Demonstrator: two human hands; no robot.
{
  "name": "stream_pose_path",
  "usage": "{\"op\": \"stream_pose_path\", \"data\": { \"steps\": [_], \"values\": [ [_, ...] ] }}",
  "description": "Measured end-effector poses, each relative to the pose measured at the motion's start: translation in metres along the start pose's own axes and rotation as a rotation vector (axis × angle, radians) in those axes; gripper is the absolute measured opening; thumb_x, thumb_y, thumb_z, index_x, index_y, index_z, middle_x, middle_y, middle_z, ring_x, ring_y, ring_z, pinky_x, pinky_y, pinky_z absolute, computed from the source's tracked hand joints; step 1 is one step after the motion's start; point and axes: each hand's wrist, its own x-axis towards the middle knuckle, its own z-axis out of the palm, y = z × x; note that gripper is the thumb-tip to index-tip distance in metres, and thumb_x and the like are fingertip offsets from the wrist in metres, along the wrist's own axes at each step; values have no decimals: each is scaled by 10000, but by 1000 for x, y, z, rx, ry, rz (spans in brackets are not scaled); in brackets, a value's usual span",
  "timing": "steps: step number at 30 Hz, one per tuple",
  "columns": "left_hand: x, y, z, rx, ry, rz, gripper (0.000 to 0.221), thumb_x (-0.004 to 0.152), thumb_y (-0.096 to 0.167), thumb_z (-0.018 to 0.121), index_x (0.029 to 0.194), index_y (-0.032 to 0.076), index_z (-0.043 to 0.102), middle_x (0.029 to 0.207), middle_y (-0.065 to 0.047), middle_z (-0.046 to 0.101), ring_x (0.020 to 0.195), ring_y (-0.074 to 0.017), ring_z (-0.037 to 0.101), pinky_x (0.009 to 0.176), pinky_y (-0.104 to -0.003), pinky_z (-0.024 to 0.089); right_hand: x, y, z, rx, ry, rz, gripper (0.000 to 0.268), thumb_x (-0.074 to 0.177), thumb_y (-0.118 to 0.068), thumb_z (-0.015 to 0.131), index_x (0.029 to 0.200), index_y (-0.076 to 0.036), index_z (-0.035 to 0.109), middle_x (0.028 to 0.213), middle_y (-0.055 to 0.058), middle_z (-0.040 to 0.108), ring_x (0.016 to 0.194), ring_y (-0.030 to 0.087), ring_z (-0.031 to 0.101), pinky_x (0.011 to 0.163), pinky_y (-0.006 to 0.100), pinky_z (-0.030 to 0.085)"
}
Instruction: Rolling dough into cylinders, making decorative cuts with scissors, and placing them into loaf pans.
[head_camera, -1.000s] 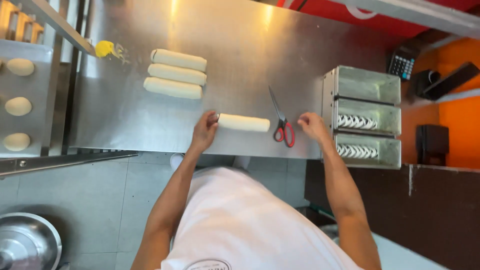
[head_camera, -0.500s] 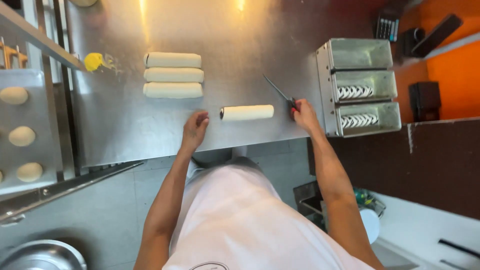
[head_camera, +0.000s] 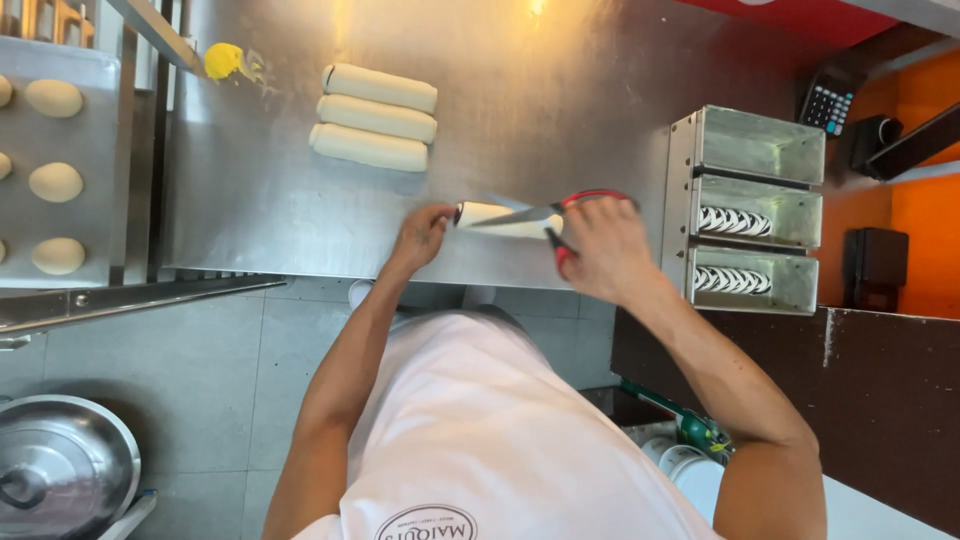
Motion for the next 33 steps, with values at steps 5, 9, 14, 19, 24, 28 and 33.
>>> {"op": "stream_pose_path", "data": {
  "steps": [5,9,14,19,24,28,33],
  "values": [
    [-6,25,-15,124,55,53,238,819,68,477,1049,77,540,897,-124,613,880,-295,572,795,-398,438,12,-34,24,-81,-43,-97,592,456,-260,658,971,17,566,810,165,572,777,286,514,708,350,326],
    [5,3,-6,102,10,67,295,820,65,463,1115,62,479,884,-123,622,890,-288,571,817,-387,421,25,-41,25,-95,-60,-71,592,450,-252,661,963,26,562,794,172,569,769,295,507,717,363,330],
    [12,-13,-5,140,35,51,263,819,87,480,1081,100,498,905,-97,617,913,-276,566,809,-380,433,35,-47,21,-134,-150,-95,559,481,-252,639,955,35,563,800,173,577,759,292,520,709,361,335],
    [29,-25,5,176,11,-14,268,818,136,484,1086,139,494,905,-54,621,931,-242,564,818,-362,437,46,-52,23,-152,-172,-105,531,476,-228,633,935,31,571,788,172,582,751,291,530,702,362,347],
    [30,-15,1,212,-7,-38,284,809,158,500,1093,149,494,890,-42,628,929,-229,566,819,-356,443,56,-50,27,-158,-196,-114,482,489,-206,613,914,19,580,768,159,592,736,282,548,701,359,364],
    [29,0,-1,195,28,-82,274,786,119,544,1059,124,517,949,-85,587,940,-247,554,801,-346,449,64,-43,31,-137,-277,-104,415,482,-137,576,869,10,596,727,145,596,707,280,565,665,353,407],
    [25,18,-2,194,63,32,285,757,136,603,1033,116,537,979,-80,535,965,-266,533,819,-354,437,63,-31,46,-133,-280,-110,363,501,-124,554,844,-15,602,676,116,592,661,258,582,589,337,443]
  ]
}}
